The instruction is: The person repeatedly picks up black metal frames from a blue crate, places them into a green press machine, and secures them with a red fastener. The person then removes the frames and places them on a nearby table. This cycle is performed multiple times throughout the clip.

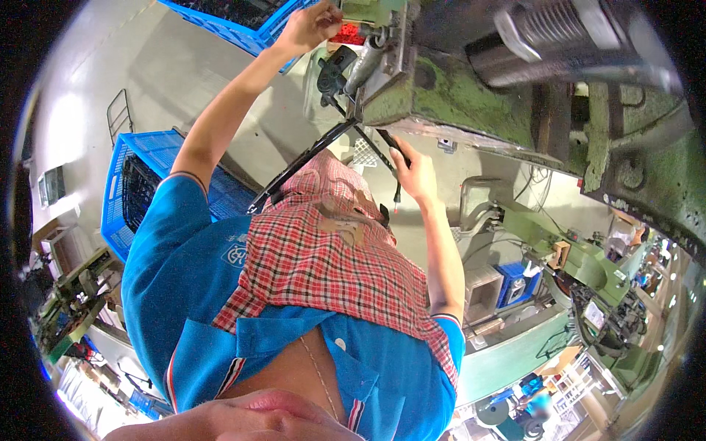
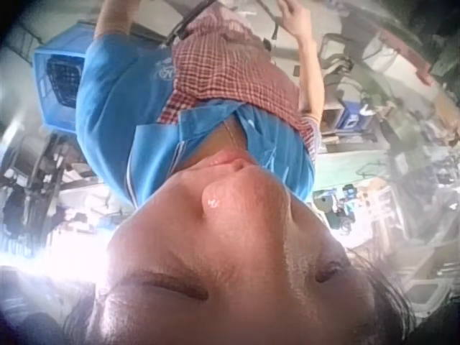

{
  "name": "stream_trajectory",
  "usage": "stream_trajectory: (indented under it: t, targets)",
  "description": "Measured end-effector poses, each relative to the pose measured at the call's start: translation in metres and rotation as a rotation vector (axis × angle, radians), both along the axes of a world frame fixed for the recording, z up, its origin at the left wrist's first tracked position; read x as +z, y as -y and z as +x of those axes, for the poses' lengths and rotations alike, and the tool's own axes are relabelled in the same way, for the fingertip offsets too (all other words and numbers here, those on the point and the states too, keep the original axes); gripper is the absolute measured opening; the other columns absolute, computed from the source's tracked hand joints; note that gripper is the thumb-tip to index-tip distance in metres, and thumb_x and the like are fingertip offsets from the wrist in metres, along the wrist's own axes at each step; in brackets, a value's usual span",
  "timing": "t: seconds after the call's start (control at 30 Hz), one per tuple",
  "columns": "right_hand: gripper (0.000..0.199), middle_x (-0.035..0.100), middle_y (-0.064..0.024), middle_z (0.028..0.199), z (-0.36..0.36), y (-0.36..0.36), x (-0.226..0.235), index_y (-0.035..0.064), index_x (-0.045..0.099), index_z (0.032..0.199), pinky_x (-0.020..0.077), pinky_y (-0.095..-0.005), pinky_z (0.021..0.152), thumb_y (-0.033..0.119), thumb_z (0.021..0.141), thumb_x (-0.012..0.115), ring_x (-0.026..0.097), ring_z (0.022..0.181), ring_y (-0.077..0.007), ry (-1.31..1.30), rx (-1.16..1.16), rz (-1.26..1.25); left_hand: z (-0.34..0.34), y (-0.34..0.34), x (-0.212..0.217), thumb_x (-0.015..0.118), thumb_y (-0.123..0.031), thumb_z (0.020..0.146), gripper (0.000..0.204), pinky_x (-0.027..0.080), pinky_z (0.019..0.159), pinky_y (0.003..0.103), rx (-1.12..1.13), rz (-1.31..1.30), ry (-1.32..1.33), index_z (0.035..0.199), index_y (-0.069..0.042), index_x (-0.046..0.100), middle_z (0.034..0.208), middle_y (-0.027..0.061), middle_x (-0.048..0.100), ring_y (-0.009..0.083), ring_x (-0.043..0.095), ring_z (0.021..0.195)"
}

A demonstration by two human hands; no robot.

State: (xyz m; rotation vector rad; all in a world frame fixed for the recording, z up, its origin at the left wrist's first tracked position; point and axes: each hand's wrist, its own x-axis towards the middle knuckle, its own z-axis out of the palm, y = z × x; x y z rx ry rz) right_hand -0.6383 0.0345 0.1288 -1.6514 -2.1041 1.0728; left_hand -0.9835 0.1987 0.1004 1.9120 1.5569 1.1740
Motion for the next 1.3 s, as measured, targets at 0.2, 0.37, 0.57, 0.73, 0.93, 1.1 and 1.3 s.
stream_trajectory:
  t: [0.2,0.37,0.57,0.73,0.93,1.1,1.3]
  targets:
    - [0.034,0.067,-0.0211,0.089,0.001,-0.001,0.005,0.0167,0.064,0.123,0.0514,-0.0408,0.073,0.032,0.093,0.059,0.067,0.083,-0.0373,0.065,-0.032,-0.055,0.034,0.114,0.038,0.064,-0.018,0.089,0.019,0.049,0.067,0.044,-0.391,0.14,-0.127,0.103,-0.005,0.064,0.084,0.0147,0.06,0.0359,0.06,0.074]
    - [0.035,0.068,-0.02,0.09,0.006,-0.002,-0.008,0.0174,0.064,0.124,0.0507,-0.0417,0.077,0.033,0.092,0.059,0.066,0.088,-0.0372,0.042,-0.034,-0.039,0.056,0.132,0.05,0.065,-0.032,0.088,0.026,0.05,0.072,0.045,-0.477,-0.095,-0.183,0.098,-0.008,0.061,0.09,0.0115,0.064,0.0344,0.063,0.083]
    - [0.037,0.064,-0.0172,0.081,0.004,-0.004,0.007,0.0125,0.061,0.126,0.0469,-0.0352,0.068,0.03,0.093,0.058,0.057,0.071,-0.0241,0.087,-0.001,-0.042,0.092,0.12,0.05,0.067,-0.039,0.085,0.037,0.052,0.069,0.045,-0.418,-0.162,-0.372,0.096,-0.005,0.066,0.085,0.0172,0.065,0.0379,0.065,0.078]
    - [0.035,0.067,-0.0181,0.083,0.002,-0.001,0.001,0.0208,0.063,0.124,0.0497,-0.042,0.074,0.034,0.092,0.058,0.065,0.082,-0.0371,0.068,-0.035,-0.036,0.098,0.12,0.036,0.066,-0.043,0.085,0.041,0.053,0.072,0.045,-0.373,-0.119,-0.429,0.1,-0.004,0.066,0.092,0.0145,0.065,0.0361,0.066,0.083]
    - [0.034,0.067,-0.0193,0.087,0.006,0.004,-0.011,0.02,0.063,0.124,0.0501,-0.0419,0.074,0.032,0.093,0.058,0.065,0.083,-0.0377,0.037,-0.047,0.034,0.047,0.177,0.027,0.065,-0.051,0.085,0.061,0.051,0.08,0.044,-0.155,-0.229,-0.305,0.123,-0.004,0.055,0.107,0.0192,0.06,0.0393,0.062,0.095]
    - [0.035,0.068,-0.0193,0.092,0.002,0.002,-0.004,0.0183,0.063,0.125,0.0504,-0.0406,0.077,0.031,0.093,0.059,0.066,0.085,-0.0358,0.031,-0.052,-0.052,0.024,0.266,-0.01,0.058,-0.039,0.093,0.048,0.051,0.081,0.048,-0.14,-0.684,-0.076,0.131,-0.011,0.052,0.106,0.024,0.064,0.0421,0.063,0.096]
    - [0.035,0.068,-0.0193,0.103,0.004,-0.006,0.001,0.014,0.063,0.125,0.05,-0.0386,0.082,0.029,0.094,0.059,0.067,0.093,-0.0351,0.055,-0.033,-0.122,0.021,0.264,0.018,0.053,-0.032,0.096,0.043,0.052,0.075,0.051,-0.079,-0.718,-0.16,0.138,-0.023,0.05,0.095,0.0215,0.068,0.0426,0.064,0.085]
